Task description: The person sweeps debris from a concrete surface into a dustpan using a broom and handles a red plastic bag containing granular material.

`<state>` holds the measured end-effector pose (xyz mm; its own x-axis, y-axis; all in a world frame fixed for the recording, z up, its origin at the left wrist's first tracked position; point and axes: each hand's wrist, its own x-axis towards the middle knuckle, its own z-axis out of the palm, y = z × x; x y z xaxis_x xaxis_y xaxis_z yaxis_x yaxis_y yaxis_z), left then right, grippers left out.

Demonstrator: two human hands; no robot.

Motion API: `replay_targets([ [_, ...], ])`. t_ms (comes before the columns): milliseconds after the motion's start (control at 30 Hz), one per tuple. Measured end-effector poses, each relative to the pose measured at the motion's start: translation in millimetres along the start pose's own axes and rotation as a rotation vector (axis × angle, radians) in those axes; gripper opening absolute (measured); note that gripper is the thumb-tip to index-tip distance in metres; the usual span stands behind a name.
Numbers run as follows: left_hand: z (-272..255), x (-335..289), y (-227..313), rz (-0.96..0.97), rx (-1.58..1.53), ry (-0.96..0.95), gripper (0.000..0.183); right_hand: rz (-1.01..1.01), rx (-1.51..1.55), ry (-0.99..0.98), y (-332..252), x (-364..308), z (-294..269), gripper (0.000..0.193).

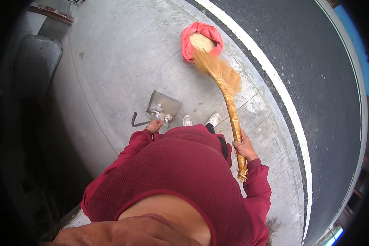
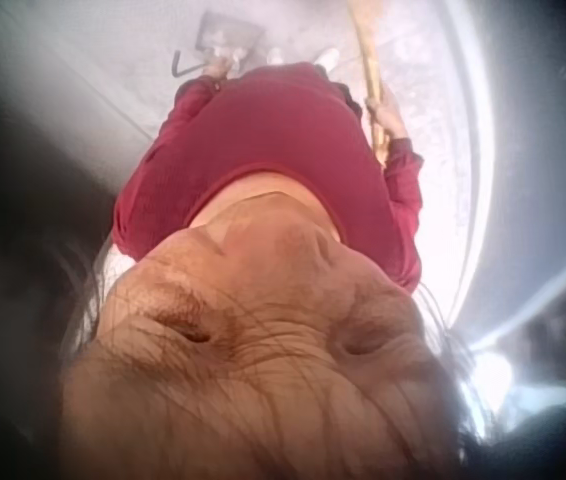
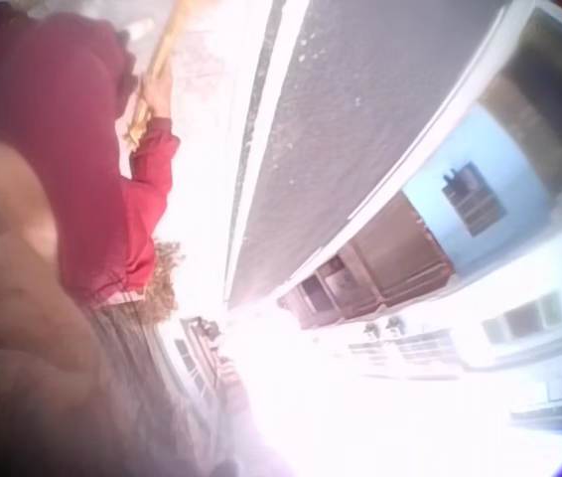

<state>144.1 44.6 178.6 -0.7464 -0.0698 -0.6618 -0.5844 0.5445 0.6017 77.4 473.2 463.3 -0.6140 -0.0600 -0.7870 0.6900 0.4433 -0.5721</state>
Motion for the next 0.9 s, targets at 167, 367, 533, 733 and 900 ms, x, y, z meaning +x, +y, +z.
replay_targets([
  [167, -3, 2, -5, 0.006, -0.039, 0.016, 0.024, 0.031, -0.091, 0.013, 4, 3, -11, 0.071],
  [367, -3, -6, -2, -0.061, 0.025, -0.02, 0.025, 0.127, -0.001, 0.046, 28, 18, -13, 0.066],
  [533, 2, -3, -15, -0.072, -0.026, -0.004, 0.024, 0.16, 0.136, 0.04, 43, 34, -19, 0.06],
  [733, 15, 17, 1, -0.004, -0.043, 0.011, 0.023, 0.175, 0.457, -0.024, 43, 85, -35, 0.026],
  [900, 7, 13, 134, 0.197, -0.233, -0.025, 0.027, 0.264, 0.985, -0.396, -4, 162, -35, 0.017],
])
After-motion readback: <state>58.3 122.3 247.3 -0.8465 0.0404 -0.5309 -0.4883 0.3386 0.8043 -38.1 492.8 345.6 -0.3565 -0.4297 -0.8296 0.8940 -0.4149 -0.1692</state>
